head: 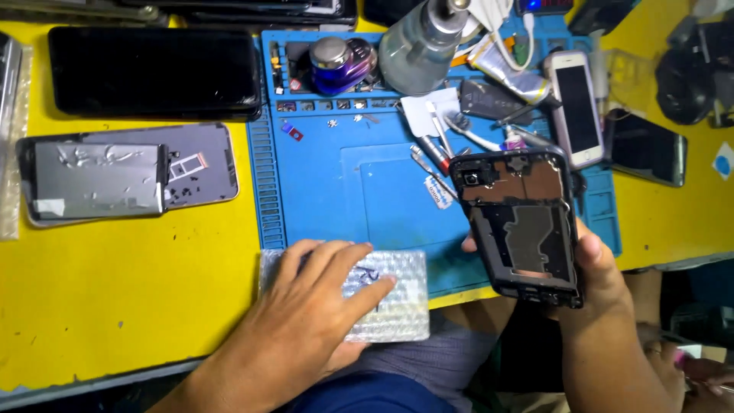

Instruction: Installing and aligning a new screen assembly onto a mobile phone frame at a repair workstation.

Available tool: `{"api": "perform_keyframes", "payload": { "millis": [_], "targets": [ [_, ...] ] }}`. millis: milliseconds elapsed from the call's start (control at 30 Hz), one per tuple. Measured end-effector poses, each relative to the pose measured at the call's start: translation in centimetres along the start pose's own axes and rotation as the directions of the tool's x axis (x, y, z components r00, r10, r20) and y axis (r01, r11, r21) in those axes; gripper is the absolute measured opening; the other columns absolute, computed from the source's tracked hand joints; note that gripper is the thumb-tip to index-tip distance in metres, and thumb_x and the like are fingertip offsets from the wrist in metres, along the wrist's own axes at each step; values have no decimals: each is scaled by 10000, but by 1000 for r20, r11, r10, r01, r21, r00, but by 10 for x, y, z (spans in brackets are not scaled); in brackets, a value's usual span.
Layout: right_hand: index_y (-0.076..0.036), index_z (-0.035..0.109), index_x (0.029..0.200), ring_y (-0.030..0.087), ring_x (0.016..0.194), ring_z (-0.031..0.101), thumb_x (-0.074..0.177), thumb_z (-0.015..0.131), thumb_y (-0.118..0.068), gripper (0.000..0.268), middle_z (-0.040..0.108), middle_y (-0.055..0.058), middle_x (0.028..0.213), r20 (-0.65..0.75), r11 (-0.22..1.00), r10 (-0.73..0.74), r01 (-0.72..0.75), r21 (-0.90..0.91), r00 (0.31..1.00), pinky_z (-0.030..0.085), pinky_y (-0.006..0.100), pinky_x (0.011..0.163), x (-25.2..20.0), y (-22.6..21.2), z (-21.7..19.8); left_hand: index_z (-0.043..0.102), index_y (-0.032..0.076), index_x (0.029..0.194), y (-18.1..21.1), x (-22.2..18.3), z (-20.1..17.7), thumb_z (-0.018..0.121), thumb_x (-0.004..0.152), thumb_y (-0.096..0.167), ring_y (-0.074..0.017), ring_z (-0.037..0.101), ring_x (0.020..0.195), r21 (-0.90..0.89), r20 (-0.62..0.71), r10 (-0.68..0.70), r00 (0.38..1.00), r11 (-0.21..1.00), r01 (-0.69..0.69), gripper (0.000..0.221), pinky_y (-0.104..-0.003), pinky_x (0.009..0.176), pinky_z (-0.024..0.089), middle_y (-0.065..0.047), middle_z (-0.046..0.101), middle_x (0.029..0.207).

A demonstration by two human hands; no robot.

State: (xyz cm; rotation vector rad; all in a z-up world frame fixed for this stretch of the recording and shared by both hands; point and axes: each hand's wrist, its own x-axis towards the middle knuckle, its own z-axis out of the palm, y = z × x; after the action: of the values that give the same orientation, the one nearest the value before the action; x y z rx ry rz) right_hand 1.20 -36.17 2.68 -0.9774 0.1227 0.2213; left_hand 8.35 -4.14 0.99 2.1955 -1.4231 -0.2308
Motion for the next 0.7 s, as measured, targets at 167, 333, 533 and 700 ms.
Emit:
{"api": "perform_keyframes", "payload": {
  "millis": [167, 333, 533, 700],
  "targets": [
    [34, 254, 1577, 550, 1261, 504, 967, 939, -283, 970, 407, 335, 1488, 80, 923, 101, -123, 365, 992, 651, 547, 769, 1, -1, -1, 617, 144, 1374, 8, 24, 12, 931, 651, 548, -380, 517, 1227, -6, -205, -76, 976, 997, 76, 886, -505, 934, 382, -216, 556, 1373],
    [70, 303, 1550, 545, 1282, 526, 1016, 842, -397, 892, 467, 338, 1476, 72, 937, 146, -162, 310, 987, 613, 552, 887, -1, 5, -9, 633, 95, 1313, 7, 33, 31, 843, 726, 606, -359, 502, 1325, 35, -250, -115, 961, 991, 127, 807, -555, 1088, 339, -209, 564, 1426],
    [-232, 291, 1613, 442, 1252, 562, 993, 887, -267, 861, 451, 207, 1523, 35, 915, 80, -87, 395, 996, 509, 698, 946, 24, 15, 25, 726, 82, 1145, 1, 22, 9, 843, 861, 251, -303, 610, 1060, -54, -356, -86, 930, 996, 71, 351, -470, 900, 414, -128, 672, 1154],
    [90, 403, 1470, 528, 1118, 643, 935, 777, -551, 914, 580, 309, 1348, 83, 880, 333, -341, 329, 939, 604, 519, 863, 8, 34, -2, 733, 67, 1069, 0, 15, 3, 821, 902, 174, -281, 628, 973, -96, -413, -86, 907, 994, 51, 216, -439, 836, 419, -110, 683, 1063]
  ]
}}
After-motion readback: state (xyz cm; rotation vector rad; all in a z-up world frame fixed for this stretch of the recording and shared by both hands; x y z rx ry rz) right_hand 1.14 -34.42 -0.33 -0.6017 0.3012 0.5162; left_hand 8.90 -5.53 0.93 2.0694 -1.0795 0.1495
